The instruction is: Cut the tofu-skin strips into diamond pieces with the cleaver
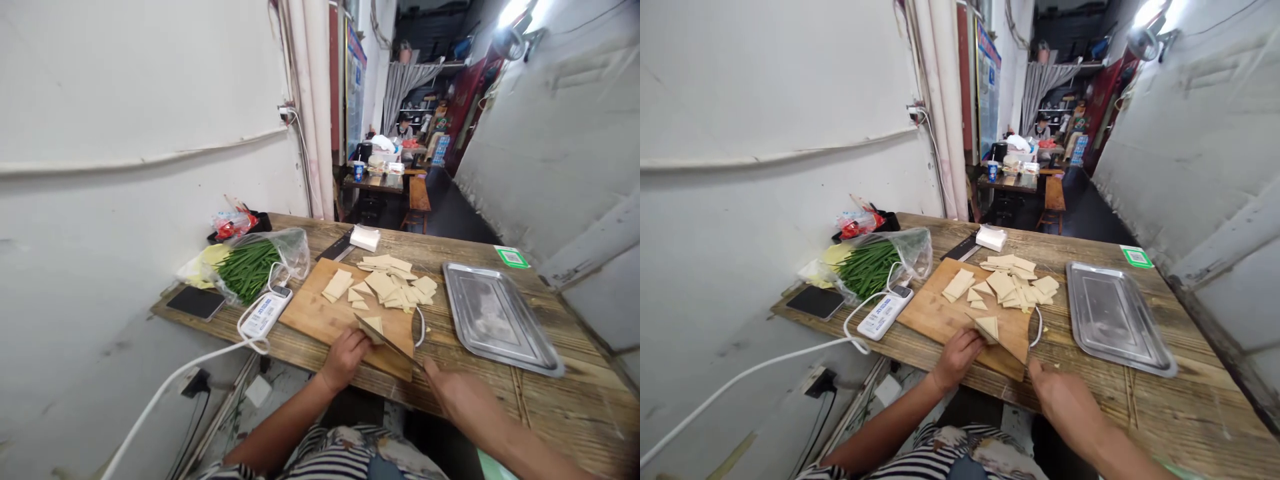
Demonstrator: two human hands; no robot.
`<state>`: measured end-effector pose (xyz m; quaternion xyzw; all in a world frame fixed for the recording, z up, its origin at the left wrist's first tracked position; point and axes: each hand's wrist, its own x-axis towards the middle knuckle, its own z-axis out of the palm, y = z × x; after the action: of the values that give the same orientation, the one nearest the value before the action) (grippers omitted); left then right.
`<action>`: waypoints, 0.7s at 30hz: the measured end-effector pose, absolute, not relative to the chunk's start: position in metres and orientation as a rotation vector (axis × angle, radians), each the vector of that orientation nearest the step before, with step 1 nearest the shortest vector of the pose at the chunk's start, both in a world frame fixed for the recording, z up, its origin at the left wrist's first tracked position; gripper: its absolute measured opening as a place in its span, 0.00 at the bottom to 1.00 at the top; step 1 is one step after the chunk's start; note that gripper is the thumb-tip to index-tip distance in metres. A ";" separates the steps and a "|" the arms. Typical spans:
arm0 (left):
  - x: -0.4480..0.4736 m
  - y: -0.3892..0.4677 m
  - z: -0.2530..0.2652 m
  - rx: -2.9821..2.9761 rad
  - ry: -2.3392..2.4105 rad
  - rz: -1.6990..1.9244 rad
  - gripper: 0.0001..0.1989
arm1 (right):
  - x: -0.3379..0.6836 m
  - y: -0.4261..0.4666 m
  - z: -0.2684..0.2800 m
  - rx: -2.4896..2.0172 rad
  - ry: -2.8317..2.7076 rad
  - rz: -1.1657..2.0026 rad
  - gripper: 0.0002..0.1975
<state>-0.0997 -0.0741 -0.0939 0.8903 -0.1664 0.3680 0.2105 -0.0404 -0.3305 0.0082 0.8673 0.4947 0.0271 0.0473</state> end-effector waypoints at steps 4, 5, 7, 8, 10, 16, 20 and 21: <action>-0.100 -0.076 -0.091 2.519 -0.455 1.052 0.10 | -0.054 -0.342 0.008 2.930 1.527 0.170 0.10; -0.100 -0.076 -0.088 2.538 -0.448 1.064 0.09 | -0.056 -0.345 0.007 3.018 1.507 0.181 0.11; -0.099 -0.077 -0.084 2.589 -0.413 1.059 0.09 | -0.057 -0.351 0.003 3.145 1.472 0.226 0.13; -0.098 -0.076 -0.082 2.621 -0.384 1.028 0.09 | -0.056 -0.354 0.000 3.178 1.461 0.262 0.14; -0.096 -0.075 -0.077 2.697 -0.310 0.920 0.11 | -0.052 -0.355 -0.005 3.188 1.430 0.354 0.16; -0.079 -0.066 -0.044 2.942 -0.481 0.428 0.17 | -0.032 -0.339 -0.004 2.988 1.408 0.348 0.16; -0.064 -0.064 -0.019 2.968 -0.663 0.109 0.15 | -0.024 -0.322 0.008 2.960 1.365 0.248 0.11; -0.061 -0.062 -0.016 2.965 -0.636 0.068 0.13 | -0.023 -0.319 0.011 2.959 1.349 0.236 0.10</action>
<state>-0.0613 -0.0625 -0.0158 0.9761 -0.2092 0.0224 0.0543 -0.0228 -0.3186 0.0110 0.9059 0.4130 0.0723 -0.0597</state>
